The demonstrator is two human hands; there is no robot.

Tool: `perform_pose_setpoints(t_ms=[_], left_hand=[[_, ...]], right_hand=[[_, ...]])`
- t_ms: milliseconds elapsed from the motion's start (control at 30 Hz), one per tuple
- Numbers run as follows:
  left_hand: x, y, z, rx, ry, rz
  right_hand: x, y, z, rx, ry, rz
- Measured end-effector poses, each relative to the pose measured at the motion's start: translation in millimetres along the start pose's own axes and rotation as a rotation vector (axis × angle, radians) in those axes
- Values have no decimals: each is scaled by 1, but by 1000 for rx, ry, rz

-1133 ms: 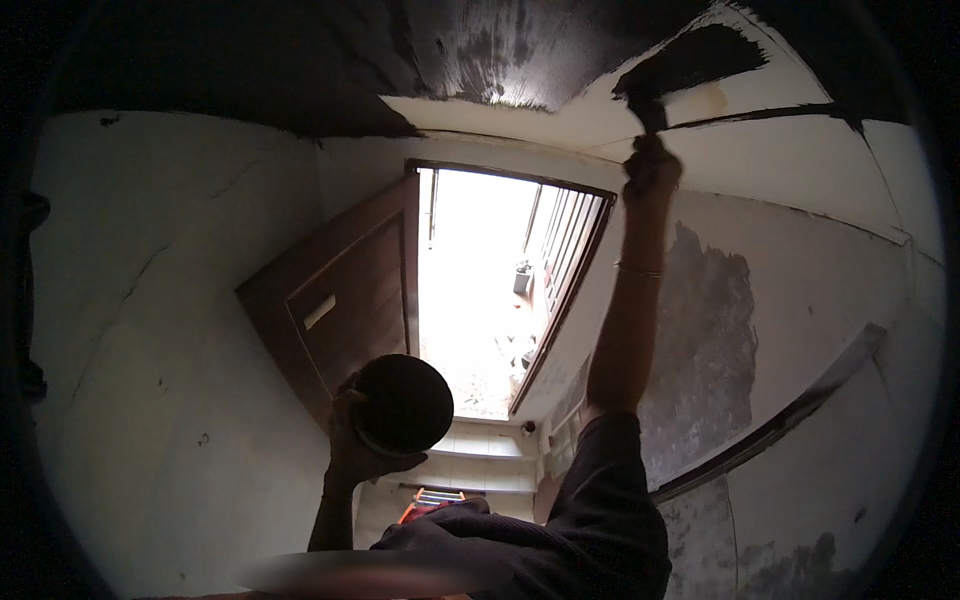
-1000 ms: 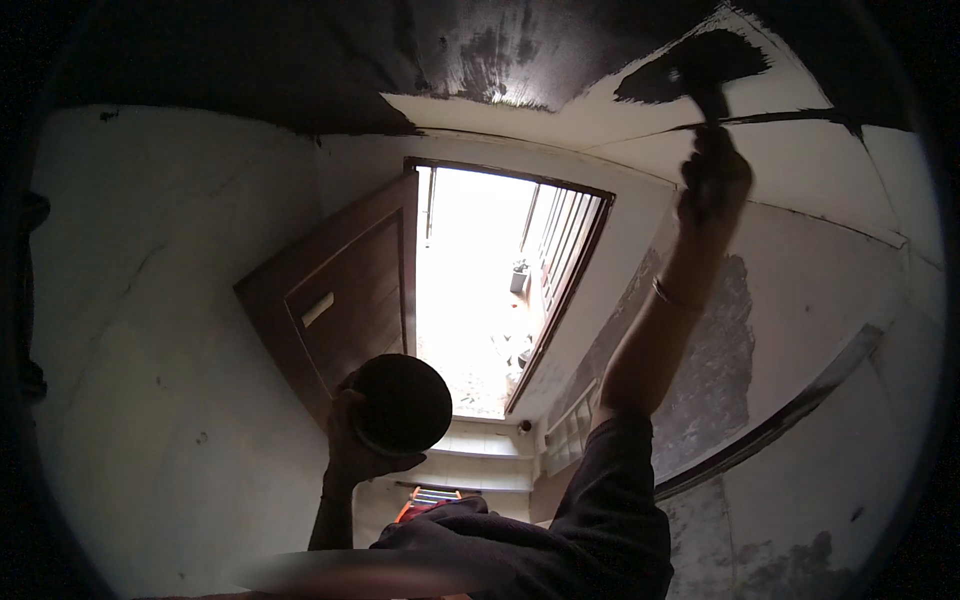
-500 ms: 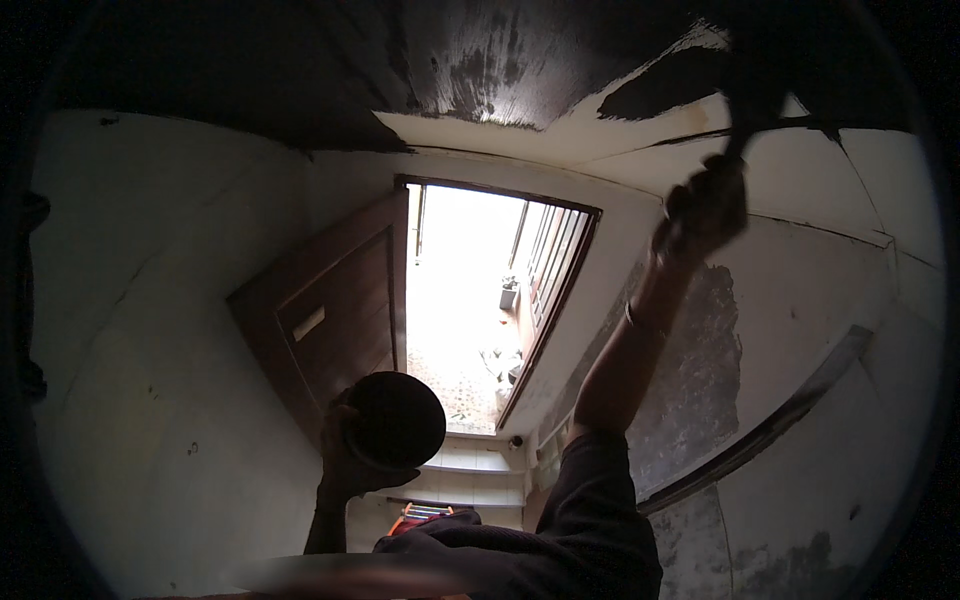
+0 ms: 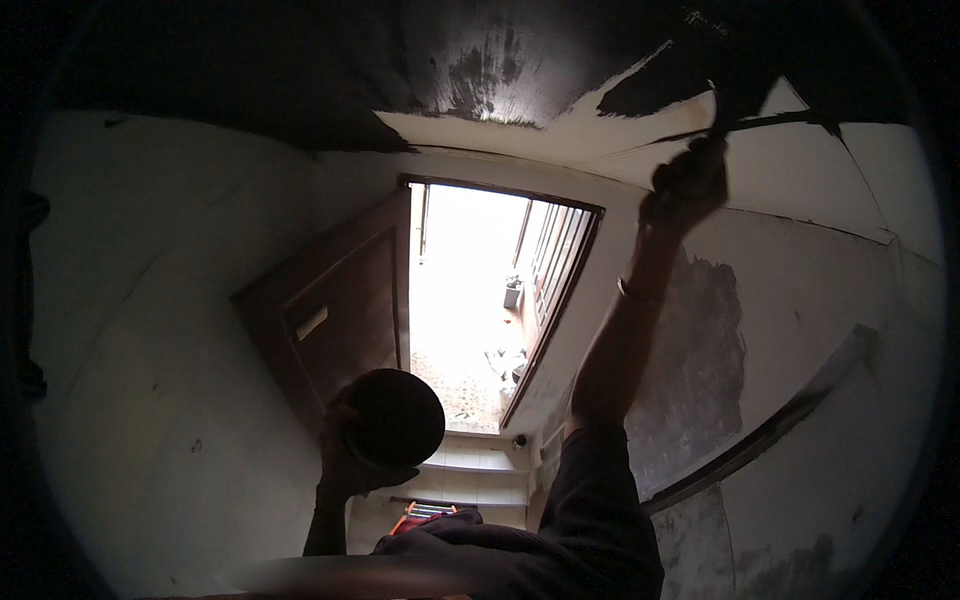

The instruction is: The person paints a ceiling with black paint using a brush and a small container. They repeatedly dip the brush into the container and apply paint to the ceiling surface in a stairwell area.

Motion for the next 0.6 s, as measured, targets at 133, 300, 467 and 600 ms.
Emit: perform_pose_setpoints(t_ms=[133, 300, 467, 600], left_hand=[[0, 0, 4, -55, 0, 28], [0, 3, 1, 6, -8, 18], [2, 4, 2, -12, -9, 32], [1, 4, 2, -31, -23, 2]], right_hand=[[-18, 20, 6, 16, 60, 218], [-22, 1, -12, 122, 130, 64], [5, 10, 0, 284, -103, 139], [-20, 8, 9, 146, 61, 183]])
Point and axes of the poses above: each hand's wrist, its own x-axis towards the middle knuckle, its own z-axis out of the palm, y = z × x, the point moved 1 cm from there along x, towards the middle knuckle, and after that the axes turned 15 degrees about -y, right-handed, at the moved point
